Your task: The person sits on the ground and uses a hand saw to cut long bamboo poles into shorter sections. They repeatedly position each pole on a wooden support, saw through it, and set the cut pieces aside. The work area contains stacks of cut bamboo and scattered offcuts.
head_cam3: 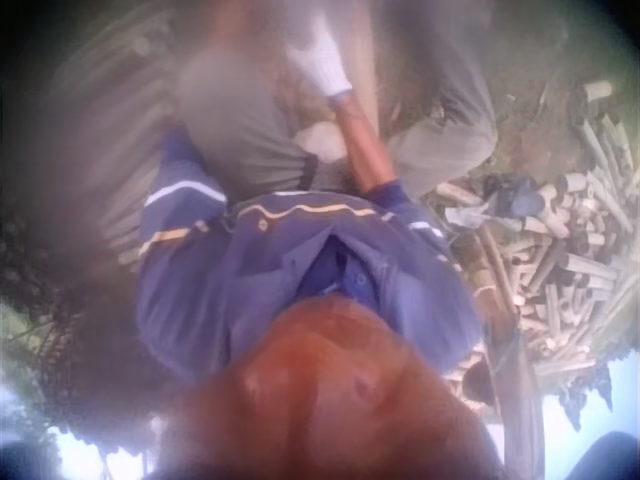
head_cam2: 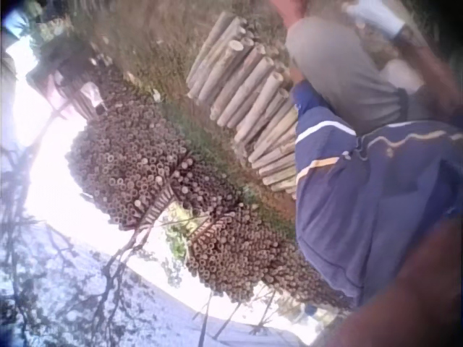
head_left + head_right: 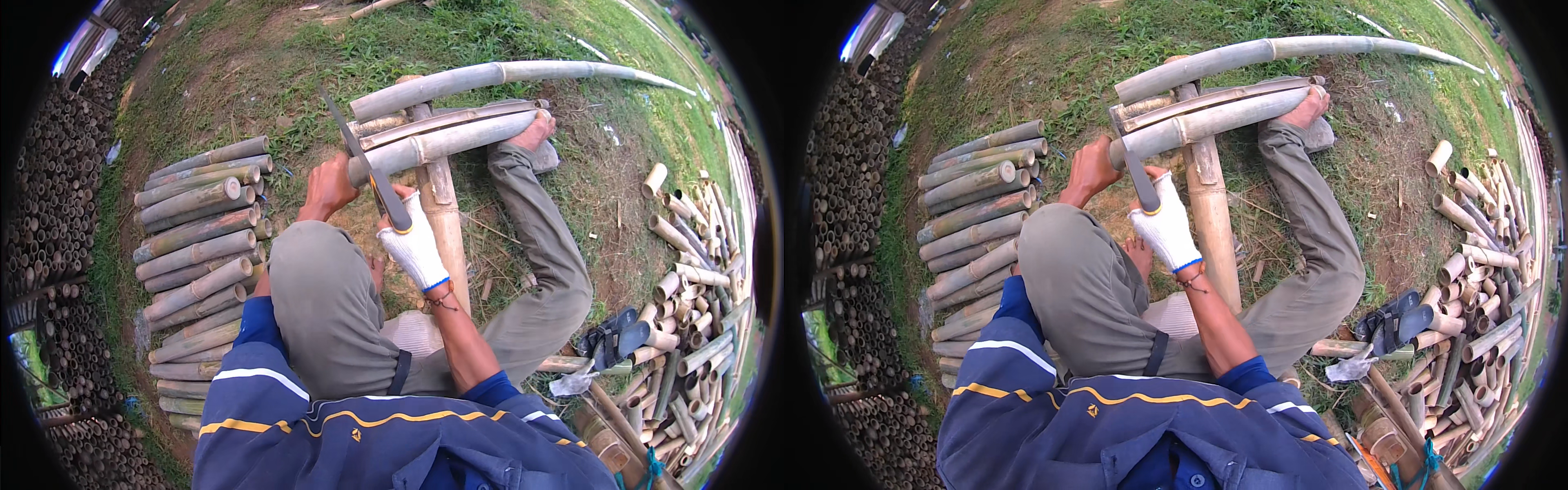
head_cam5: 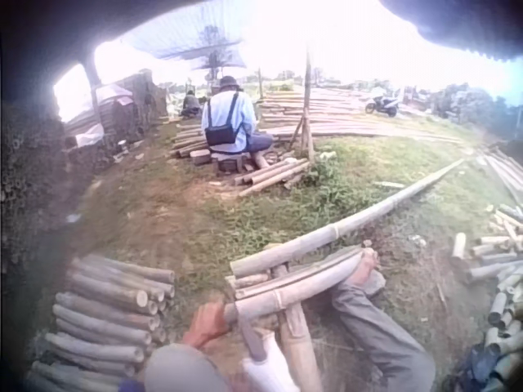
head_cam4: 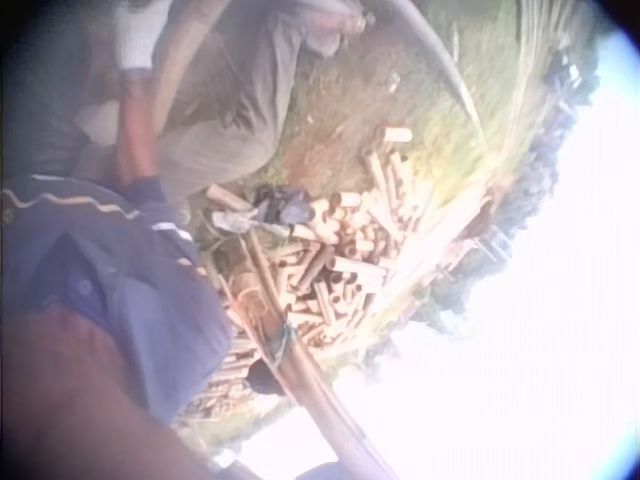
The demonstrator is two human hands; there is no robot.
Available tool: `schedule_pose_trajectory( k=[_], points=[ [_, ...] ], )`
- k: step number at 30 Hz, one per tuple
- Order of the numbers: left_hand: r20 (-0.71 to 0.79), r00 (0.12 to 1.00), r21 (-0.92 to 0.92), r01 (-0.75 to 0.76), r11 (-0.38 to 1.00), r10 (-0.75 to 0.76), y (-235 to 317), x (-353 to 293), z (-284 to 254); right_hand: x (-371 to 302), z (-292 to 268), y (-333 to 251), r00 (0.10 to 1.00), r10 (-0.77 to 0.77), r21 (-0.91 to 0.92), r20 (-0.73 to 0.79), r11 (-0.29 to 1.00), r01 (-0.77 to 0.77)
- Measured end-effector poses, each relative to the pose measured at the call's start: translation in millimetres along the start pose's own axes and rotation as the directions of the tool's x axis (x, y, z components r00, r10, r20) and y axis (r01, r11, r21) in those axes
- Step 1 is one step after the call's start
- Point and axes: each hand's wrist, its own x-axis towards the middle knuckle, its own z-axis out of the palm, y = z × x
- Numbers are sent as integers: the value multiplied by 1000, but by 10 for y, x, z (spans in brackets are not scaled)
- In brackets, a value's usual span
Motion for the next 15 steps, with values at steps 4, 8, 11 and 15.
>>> schedule_pose_trajectory(
  k=[4,8,11,15],
  points=[
    [96,992,20,75,997,-76,-110,-157,-124,-1753,-666,-351,998,64,-221,20,974,-58],
    [71,997,22,38,999,-40,-72,-126,-74,-2650,-1014,-511,998,57,-339,-29,939,-63],
    [64,997,18,51,999,-52,-48,-140,-23,-1802,-695,-339,996,93,-151,-4,984,-92],
    [21,1000,22,7,1000,-7,-46,-57,31,-70,0,113,996,-85,24,-20,996,86]
  ],
)
